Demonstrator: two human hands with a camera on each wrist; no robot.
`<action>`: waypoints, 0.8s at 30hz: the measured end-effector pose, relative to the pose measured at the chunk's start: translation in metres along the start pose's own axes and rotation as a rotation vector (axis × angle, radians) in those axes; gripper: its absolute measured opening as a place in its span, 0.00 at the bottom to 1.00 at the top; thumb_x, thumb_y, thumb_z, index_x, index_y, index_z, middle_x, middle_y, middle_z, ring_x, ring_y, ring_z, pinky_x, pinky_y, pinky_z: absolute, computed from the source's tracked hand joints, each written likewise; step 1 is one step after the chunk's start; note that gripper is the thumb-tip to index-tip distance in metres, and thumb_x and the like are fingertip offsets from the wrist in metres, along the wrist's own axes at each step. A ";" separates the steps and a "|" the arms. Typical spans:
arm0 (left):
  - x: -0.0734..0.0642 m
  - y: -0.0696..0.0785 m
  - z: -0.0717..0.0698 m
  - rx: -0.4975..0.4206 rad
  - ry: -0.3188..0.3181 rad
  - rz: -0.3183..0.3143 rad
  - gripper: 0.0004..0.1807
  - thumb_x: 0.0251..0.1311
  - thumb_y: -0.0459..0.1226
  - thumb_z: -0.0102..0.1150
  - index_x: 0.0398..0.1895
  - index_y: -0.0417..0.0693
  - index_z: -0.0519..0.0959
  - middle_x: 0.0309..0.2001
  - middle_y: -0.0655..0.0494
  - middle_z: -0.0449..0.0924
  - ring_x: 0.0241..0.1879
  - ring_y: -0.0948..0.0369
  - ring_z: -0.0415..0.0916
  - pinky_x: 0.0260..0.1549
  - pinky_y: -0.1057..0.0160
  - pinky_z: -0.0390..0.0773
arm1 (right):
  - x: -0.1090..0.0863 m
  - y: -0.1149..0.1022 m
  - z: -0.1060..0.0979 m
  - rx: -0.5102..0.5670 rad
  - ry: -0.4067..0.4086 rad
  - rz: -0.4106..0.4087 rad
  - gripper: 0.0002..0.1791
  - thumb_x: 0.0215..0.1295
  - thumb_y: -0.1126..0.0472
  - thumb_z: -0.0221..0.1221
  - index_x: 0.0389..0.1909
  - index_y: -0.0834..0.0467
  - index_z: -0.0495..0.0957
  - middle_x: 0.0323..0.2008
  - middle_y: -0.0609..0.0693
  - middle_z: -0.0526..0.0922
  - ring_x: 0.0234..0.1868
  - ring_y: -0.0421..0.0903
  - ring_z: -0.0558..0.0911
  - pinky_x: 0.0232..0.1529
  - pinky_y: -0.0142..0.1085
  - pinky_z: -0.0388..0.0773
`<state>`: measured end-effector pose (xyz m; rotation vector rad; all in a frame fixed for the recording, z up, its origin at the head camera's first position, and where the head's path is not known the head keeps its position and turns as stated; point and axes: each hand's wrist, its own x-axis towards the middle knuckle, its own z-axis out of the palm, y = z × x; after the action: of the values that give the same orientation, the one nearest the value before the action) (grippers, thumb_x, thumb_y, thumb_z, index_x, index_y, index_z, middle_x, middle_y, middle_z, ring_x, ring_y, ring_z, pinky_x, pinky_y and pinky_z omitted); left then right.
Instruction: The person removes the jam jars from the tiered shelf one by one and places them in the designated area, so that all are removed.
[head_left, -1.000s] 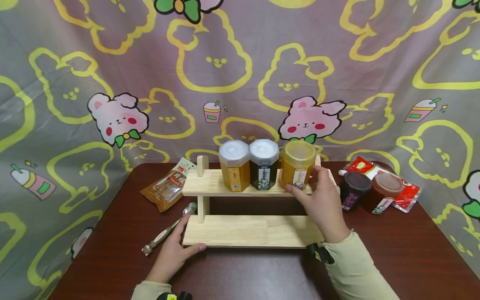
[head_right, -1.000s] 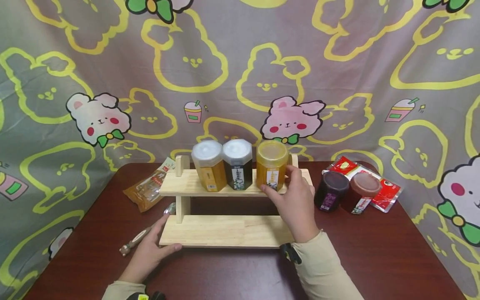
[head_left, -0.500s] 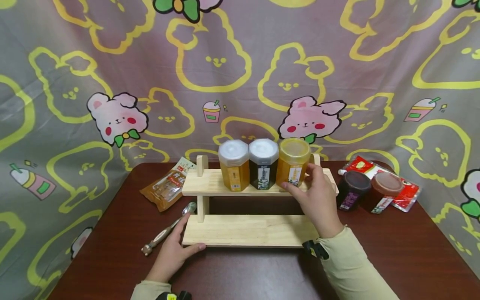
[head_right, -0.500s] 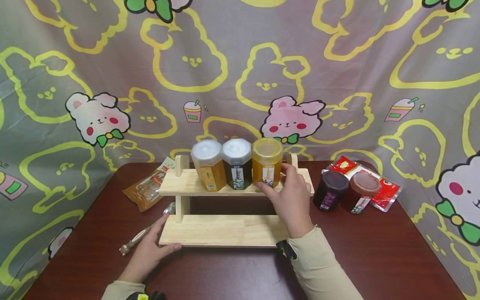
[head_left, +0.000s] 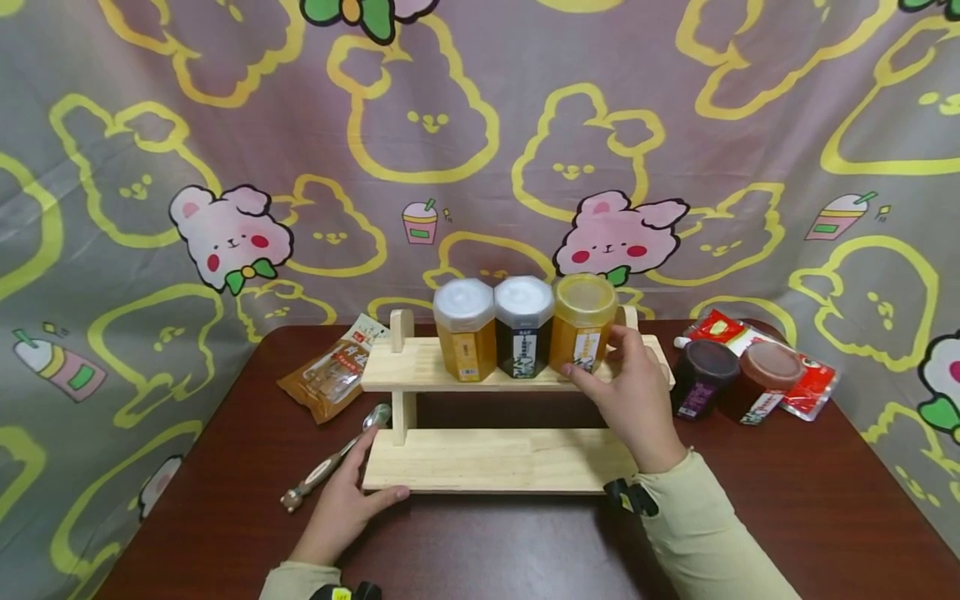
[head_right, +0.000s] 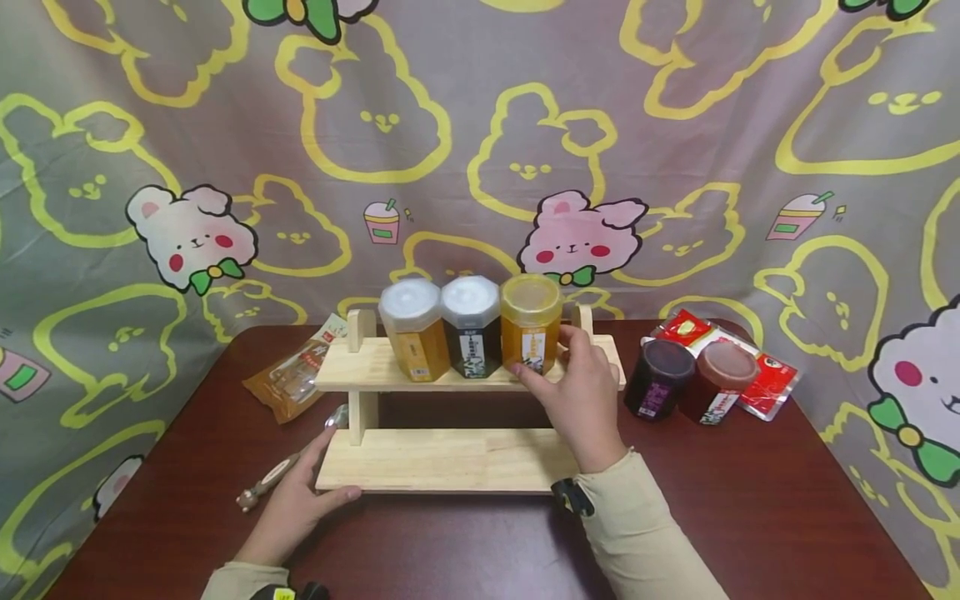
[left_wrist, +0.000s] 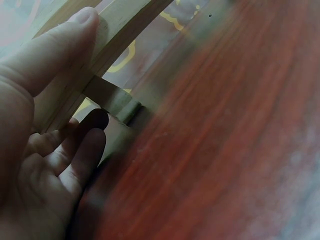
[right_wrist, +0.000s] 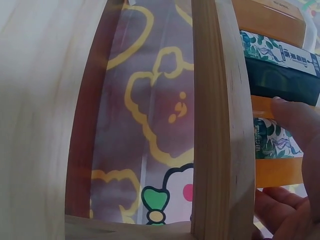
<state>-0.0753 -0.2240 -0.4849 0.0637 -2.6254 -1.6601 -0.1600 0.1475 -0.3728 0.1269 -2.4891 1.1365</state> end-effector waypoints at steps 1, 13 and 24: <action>0.000 0.000 0.000 -0.007 -0.003 -0.003 0.59 0.44 0.42 0.82 0.79 0.52 0.55 0.73 0.45 0.64 0.54 0.56 0.75 0.51 0.65 0.75 | 0.000 0.000 0.000 0.002 -0.002 0.002 0.40 0.53 0.51 0.76 0.61 0.64 0.68 0.50 0.64 0.79 0.49 0.60 0.78 0.47 0.55 0.73; 0.000 0.001 0.001 -0.001 0.005 0.023 0.59 0.43 0.41 0.82 0.78 0.49 0.56 0.72 0.45 0.65 0.53 0.57 0.74 0.51 0.66 0.75 | 0.000 0.001 0.000 -0.002 0.009 -0.008 0.40 0.52 0.52 0.76 0.60 0.64 0.69 0.49 0.64 0.79 0.48 0.60 0.78 0.46 0.54 0.72; 0.000 0.002 0.000 0.029 0.005 0.011 0.60 0.43 0.43 0.82 0.79 0.50 0.55 0.73 0.47 0.65 0.58 0.57 0.71 0.56 0.67 0.70 | -0.007 0.004 0.001 -0.013 0.016 0.018 0.39 0.55 0.50 0.75 0.62 0.65 0.70 0.52 0.65 0.79 0.53 0.62 0.78 0.50 0.56 0.73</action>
<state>-0.0752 -0.2229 -0.4836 0.0544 -2.6420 -1.6165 -0.1553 0.1485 -0.3785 0.0919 -2.4875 1.1241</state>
